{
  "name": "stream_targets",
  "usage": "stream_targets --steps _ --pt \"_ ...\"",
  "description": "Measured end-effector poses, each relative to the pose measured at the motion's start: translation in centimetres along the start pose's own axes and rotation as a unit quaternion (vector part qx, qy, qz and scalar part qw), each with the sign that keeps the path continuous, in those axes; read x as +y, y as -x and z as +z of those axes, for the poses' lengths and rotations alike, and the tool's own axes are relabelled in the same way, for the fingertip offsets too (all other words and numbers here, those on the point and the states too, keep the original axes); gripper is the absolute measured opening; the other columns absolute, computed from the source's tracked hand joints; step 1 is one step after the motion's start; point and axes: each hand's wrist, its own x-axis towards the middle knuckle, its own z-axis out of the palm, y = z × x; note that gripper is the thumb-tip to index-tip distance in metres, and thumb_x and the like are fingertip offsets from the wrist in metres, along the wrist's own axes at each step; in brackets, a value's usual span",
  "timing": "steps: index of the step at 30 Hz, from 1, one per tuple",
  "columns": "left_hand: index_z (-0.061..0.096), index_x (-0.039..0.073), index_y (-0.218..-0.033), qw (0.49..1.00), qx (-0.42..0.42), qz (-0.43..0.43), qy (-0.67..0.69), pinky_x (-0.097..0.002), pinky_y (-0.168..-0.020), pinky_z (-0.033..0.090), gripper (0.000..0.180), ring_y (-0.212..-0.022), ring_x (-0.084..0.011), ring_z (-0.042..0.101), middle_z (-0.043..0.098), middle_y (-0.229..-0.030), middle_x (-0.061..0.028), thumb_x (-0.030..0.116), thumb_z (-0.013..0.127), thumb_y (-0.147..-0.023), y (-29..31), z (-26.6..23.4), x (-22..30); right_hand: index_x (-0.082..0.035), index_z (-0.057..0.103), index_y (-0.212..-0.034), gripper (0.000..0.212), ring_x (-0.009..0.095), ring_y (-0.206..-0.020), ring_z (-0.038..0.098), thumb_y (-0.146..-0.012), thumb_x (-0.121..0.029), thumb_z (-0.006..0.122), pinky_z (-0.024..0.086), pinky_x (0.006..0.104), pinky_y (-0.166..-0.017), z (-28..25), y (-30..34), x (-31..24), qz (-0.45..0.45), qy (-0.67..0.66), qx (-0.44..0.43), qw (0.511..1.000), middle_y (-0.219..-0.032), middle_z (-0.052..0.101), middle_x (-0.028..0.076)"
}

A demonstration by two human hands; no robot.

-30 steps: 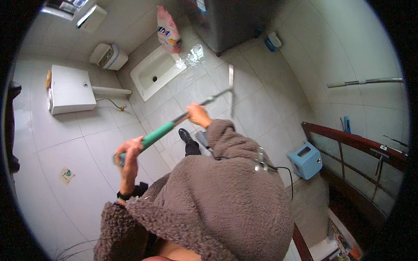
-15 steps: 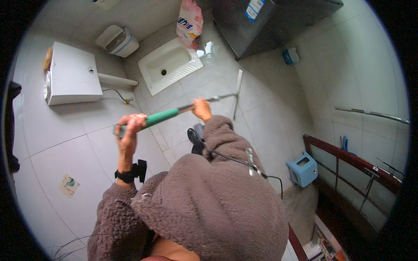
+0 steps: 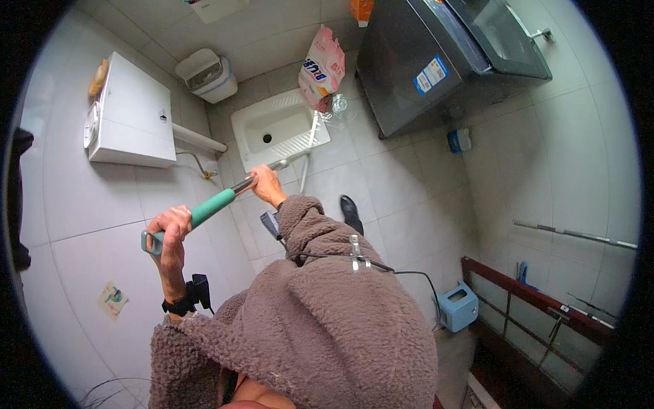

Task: The person washes a cloth by hand in a red basin under running water, then wrings it out and places it on a nearby surface. The person then mops the tiled floor with a mop.

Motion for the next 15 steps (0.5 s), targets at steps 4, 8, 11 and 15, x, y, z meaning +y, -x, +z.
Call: stream_targets --steps 4,8,11,15 --pt "0.049 0.004 -0.066 0.998 0.044 -0.026 0.026 -0.0439 -0.089 0.044 0.02 -0.073 -0.0189 0.054 0.053 -0.067 -0.0065 0.006 0.054 -0.085 -3.1 2.7 -4.3 -0.012 0.06 -0.079 0.014 0.03 -0.086 0.057 -0.07 -0.018 0.069 0.044 0.0433 -0.07 -7.0 -3.6 5.6 -0.018 0.104 -0.002 0.994 -0.084 0.059 0.008" --pt "0.054 0.003 -0.07 0.995 0.075 -0.052 0.04 -0.0464 -0.096 0.043 0.016 -0.081 -0.0195 0.059 0.059 -0.074 -0.0078 0.004 0.058 -0.086 -5.4 9.5 -10.7 -0.008 0.059 -0.078 0.004 0.041 -0.08 0.057 -0.074 -0.01 0.06 0.046 0.0506 -0.068 -15.3 -8.1 13.4 0.003 0.184 -0.071 0.98 -0.08 0.058 0.016" --pt "0.055 0.001 -0.073 0.995 0.06 -0.074 0.014 -0.0473 -0.1 0.041 0.013 -0.085 -0.0195 0.06 0.061 -0.077 -0.0063 0.001 0.059 -0.086 -6.8 14.4 -14.8 -0.007 0.059 -0.077 0.025 0.041 -0.078 0.056 -0.079 -0.03 0.069 0.046 0.0478 -0.067 -20.1 -10.7 18.6 -0.016 0.205 -0.125 0.971 -0.082 0.056 0.018" --pt "0.054 0.0 -0.073 0.983 0.146 -0.114 -0.014 -0.0477 -0.096 0.044 0.015 -0.084 -0.0201 0.06 0.06 -0.077 -0.0067 0.003 0.056 -0.089 -6.5 15.8 -15.6 -0.009 0.061 -0.079 0.008 0.04 -0.076 0.058 -0.076 -0.015 0.056 0.044 0.0523 -0.065 -19.2 -11.6 21.0 -0.018 0.203 -0.165 0.965 -0.085 0.058 0.016"
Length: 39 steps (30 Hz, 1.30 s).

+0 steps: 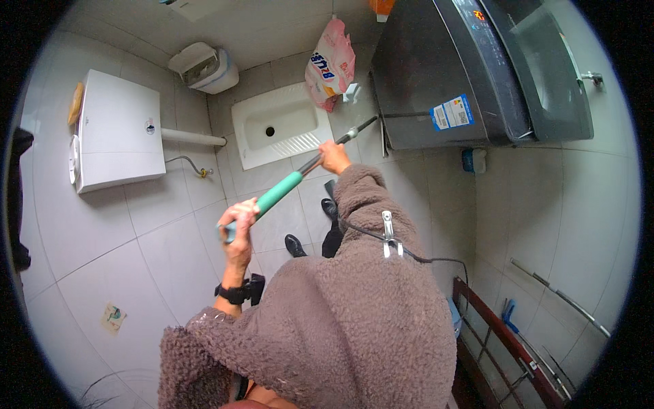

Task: The person washes a cloth by hand in a red basin under running water, then wrings it out and places it on a nearby surface. The person then mops the tiled floor with a mop.

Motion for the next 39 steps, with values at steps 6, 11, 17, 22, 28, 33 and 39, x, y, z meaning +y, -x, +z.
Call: stream_targets --steps 6,11,17,22,28,33,39 --pt "0.048 0.005 -0.074 0.994 0.106 -0.022 0.006 -0.0489 -0.097 0.04 0.018 -0.078 -0.02 0.051 0.046 -0.069 -0.0036 0.007 0.048 -0.092 4.7 -3.9 7.1 -0.013 0.069 -0.086 0.018 0.041 -0.084 0.061 -0.075 -0.025 0.063 0.048 0.0517 -0.075 4.1 2.2 -10.4 -0.037 0.036 -0.208 0.977 -0.094 0.061 0.016" --pt "0.049 0.006 -0.071 0.997 0.071 0.012 -0.028 -0.0471 -0.09 0.042 0.019 -0.072 -0.0193 0.051 0.049 -0.067 -0.0036 0.007 0.053 -0.089 4.9 -5.0 12.3 -0.01 0.067 -0.097 0.023 0.045 -0.091 0.058 -0.077 -0.021 0.061 0.047 0.0531 -0.077 3.7 3.4 -16.5 -0.02 -0.075 -0.217 0.973 -0.101 0.058 0.02" --pt "0.05 0.002 -0.065 0.995 -0.031 0.032 -0.086 -0.0412 -0.081 0.044 0.017 -0.066 -0.0203 0.051 0.053 -0.065 -0.0063 0.001 0.058 -0.08 4.6 -1.7 15.7 -0.006 0.063 -0.086 0.014 0.041 -0.088 0.058 -0.077 -0.016 0.059 0.046 0.049 -0.075 2.4 3.9 -16.5 -0.07 -0.2 -0.121 0.97 -0.089 0.056 0.022" --pt "0.05 0.001 -0.064 0.983 -0.114 0.064 -0.131 -0.0401 -0.08 0.047 0.015 -0.062 -0.0222 0.053 0.051 -0.062 -0.006 -0.003 0.06 -0.073 5.9 0.3 16.8 -0.001 0.055 -0.079 0.032 0.034 -0.077 0.055 -0.078 -0.029 0.072 0.046 0.0432 -0.069 1.8 6.1 -18.3 -0.067 -0.259 0.011 0.964 -0.083 0.053 0.017" --pt "0.049 0.003 -0.063 0.986 0.096 0.078 -0.115 -0.0431 -0.08 0.047 0.015 -0.062 -0.0191 0.054 0.052 -0.061 -0.0046 0.002 0.061 -0.072 16.0 0.2 17.9 0.001 0.058 -0.079 0.028 0.039 -0.078 0.055 -0.078 -0.024 0.072 0.046 0.0437 -0.07 3.1 12.5 -23.3 -0.127 -0.256 -0.147 0.947 -0.085 0.054 0.021" --pt "0.047 0.004 -0.064 0.921 0.346 0.097 -0.152 -0.0438 -0.075 0.049 0.018 -0.062 -0.0199 0.053 0.052 -0.06 -0.0064 0.004 0.056 -0.079 29.8 5.2 18.2 -0.002 0.063 -0.083 0.02 0.042 -0.083 0.058 -0.074 -0.019 0.069 0.048 0.0469 -0.073 5.6 22.0 -25.7 -0.308 -0.159 -0.405 0.846 -0.09 0.057 0.022" --pt "0.049 0.003 -0.067 0.794 0.56 0.069 -0.226 -0.0456 -0.074 0.049 0.017 -0.061 -0.0195 0.055 0.052 -0.06 -0.0065 0.005 0.054 -0.084 44.1 19.8 18.4 -0.005 0.063 -0.08 0.023 0.039 -0.081 0.061 -0.071 -0.025 0.069 0.05 0.047 -0.07 6.8 40.1 -22.0 -0.479 -0.094 -0.584 0.648 -0.088 0.06 0.019"
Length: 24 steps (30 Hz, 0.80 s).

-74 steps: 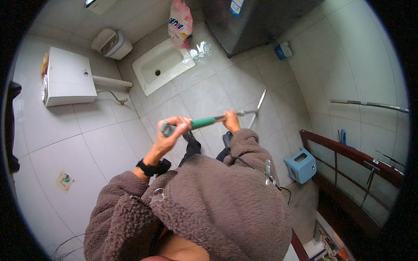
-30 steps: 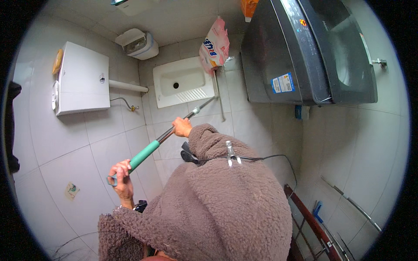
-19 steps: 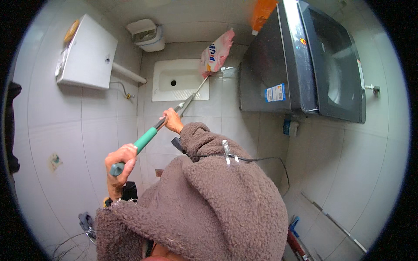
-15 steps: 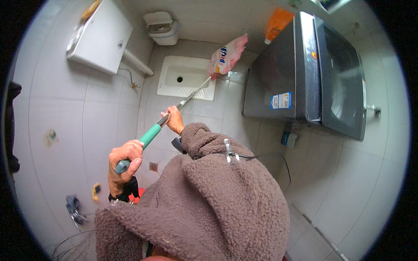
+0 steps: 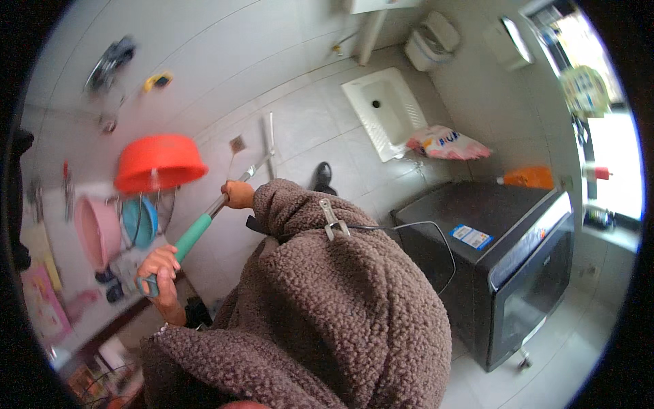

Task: The person washes a cloth by hand in a red basin under running water, then wrings it out and places it on a nearby surface. The person then mops the tiled floor with a mop.

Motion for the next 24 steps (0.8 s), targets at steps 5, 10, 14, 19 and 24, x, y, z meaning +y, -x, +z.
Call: stream_targets --steps 5,10,14,19,24 --pt "0.047 0.005 -0.071 0.988 0.145 -0.043 -0.041 -0.0445 -0.074 0.049 0.018 -0.058 -0.017 0.052 0.053 -0.062 -0.0068 0.008 0.054 -0.086 11.2 -1.8 3.4 -0.006 0.062 -0.069 0.034 0.036 -0.066 0.061 -0.074 -0.038 0.073 0.047 0.0473 -0.059 14.4 3.0 -3.8 -0.189 0.003 -0.209 0.959 -0.067 0.059 0.016" --pt "0.044 0.008 -0.07 0.942 0.303 -0.103 -0.104 -0.0423 -0.077 0.047 0.022 -0.061 -0.0142 0.048 0.051 -0.065 -0.0047 0.01 0.056 -0.087 16.9 0.3 3.3 -0.004 0.06 -0.072 0.033 0.034 -0.066 0.058 -0.079 -0.033 0.072 0.043 0.0466 -0.062 24.4 7.3 -4.4 -0.212 -0.071 -0.43 0.875 -0.065 0.055 0.015" --pt "0.05 0.003 -0.073 0.928 0.322 -0.126 -0.139 -0.0426 -0.078 0.047 0.017 -0.067 -0.0173 0.053 0.057 -0.072 -0.0076 0.009 0.058 -0.087 17.5 3.7 -0.1 -0.005 0.06 -0.075 0.03 0.031 -0.066 0.057 -0.08 -0.031 0.072 0.043 0.0454 -0.061 25.7 7.7 -2.8 -0.246 -0.06 -0.54 0.803 -0.065 0.055 0.015" --pt "0.05 0.0 -0.074 0.919 0.323 -0.156 -0.163 -0.0406 -0.07 0.049 0.014 -0.066 -0.0205 0.056 0.058 -0.072 -0.0112 0.002 0.059 -0.085 12.9 6.4 -2.8 -0.006 0.064 -0.086 0.02 0.034 -0.079 0.06 -0.079 -0.024 0.068 0.047 0.0453 -0.067 20.0 5.1 0.6 -0.216 -0.02 -0.465 0.858 -0.082 0.061 0.015" --pt "0.045 0.001 -0.07 0.962 0.241 -0.049 -0.123 -0.0371 -0.059 0.05 0.017 -0.057 -0.0211 0.055 0.056 -0.066 -0.0116 -0.004 0.055 -0.083 2.9 9.1 -4.4 -0.004 0.064 -0.082 0.02 0.037 -0.081 0.06 -0.071 -0.019 0.069 0.05 0.0457 -0.07 7.9 -2.0 5.5 -0.23 0.012 -0.29 0.929 -0.083 0.06 0.018"
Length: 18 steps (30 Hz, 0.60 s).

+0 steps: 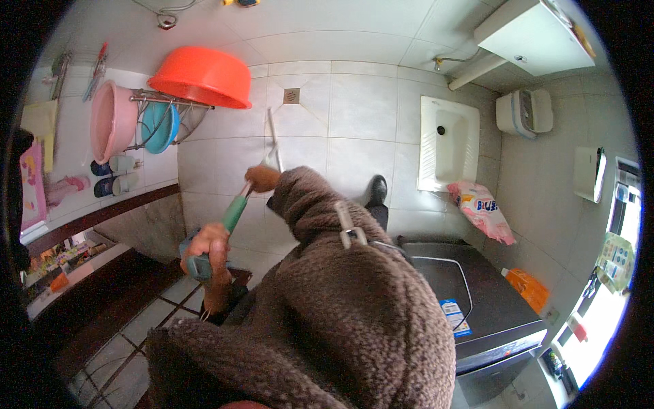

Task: The person washes a cloth by hand in a red basin under running water, then wrings it out and places it on a nearby surface. The person then mops the tiled floor with a mop.

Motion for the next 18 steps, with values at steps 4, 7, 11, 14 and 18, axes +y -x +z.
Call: stream_targets --steps 4,7,11,14,18 --pt "0.044 0.003 -0.067 0.987 -0.066 0.064 0.129 -0.036 -0.055 0.049 0.019 -0.055 -0.0201 0.054 0.055 -0.063 -0.0105 -0.008 0.053 -0.08 -5.3 8.3 0.9 -0.005 0.063 -0.079 0.018 0.037 -0.076 0.061 -0.068 -0.019 0.069 0.051 0.0441 -0.068 -13.2 8.8 3.4 0.066 0.025 0.062 0.996 -0.08 0.059 0.016" --pt "0.043 0.003 -0.063 0.97 -0.155 0.078 0.169 -0.0344 -0.054 0.047 0.023 -0.053 -0.0197 0.053 0.052 -0.06 -0.0078 -0.01 0.055 -0.077 -8.0 14.8 2.7 -0.003 0.062 -0.078 0.018 0.037 -0.077 0.061 -0.073 -0.019 0.068 0.05 0.0436 -0.07 -20.0 16.5 2.8 0.165 0.006 0.157 0.974 -0.082 0.06 0.017" --pt "0.043 0.003 -0.061 0.943 -0.227 0.055 0.237 -0.0333 -0.054 0.045 0.024 -0.053 -0.0201 0.053 0.051 -0.058 -0.0074 -0.01 0.056 -0.076 -9.7 21.8 4.8 -0.001 0.065 -0.085 0.019 0.037 -0.082 0.063 -0.074 -0.017 0.067 0.05 0.0434 -0.075 -25.6 26.5 1.6 0.302 -0.001 0.227 0.926 -0.091 0.063 0.018" --pt "0.041 0.004 -0.061 0.921 -0.277 0.071 0.263 -0.0321 -0.052 0.043 0.025 -0.053 -0.0202 0.051 0.049 -0.059 -0.0073 -0.011 0.057 -0.073 -9.9 26.7 5.9 0.0 0.065 -0.083 0.021 0.037 -0.085 0.063 -0.077 -0.02 0.067 0.049 0.0436 -0.078 -28.0 33.6 1.4 0.365 0.018 0.259 0.894 -0.089 0.063 0.017" --pt "0.042 0.006 -0.062 0.911 -0.326 0.074 0.243 -0.0318 -0.052 0.043 0.024 -0.053 -0.0179 0.051 0.049 -0.059 -0.0057 -0.007 0.057 -0.075 -10.5 30.7 6.6 0.001 0.065 -0.083 0.024 0.038 -0.086 0.062 -0.079 -0.023 0.065 0.049 0.0443 -0.079 -29.5 37.9 2.0 0.384 0.009 0.317 0.867 -0.089 0.063 0.018"
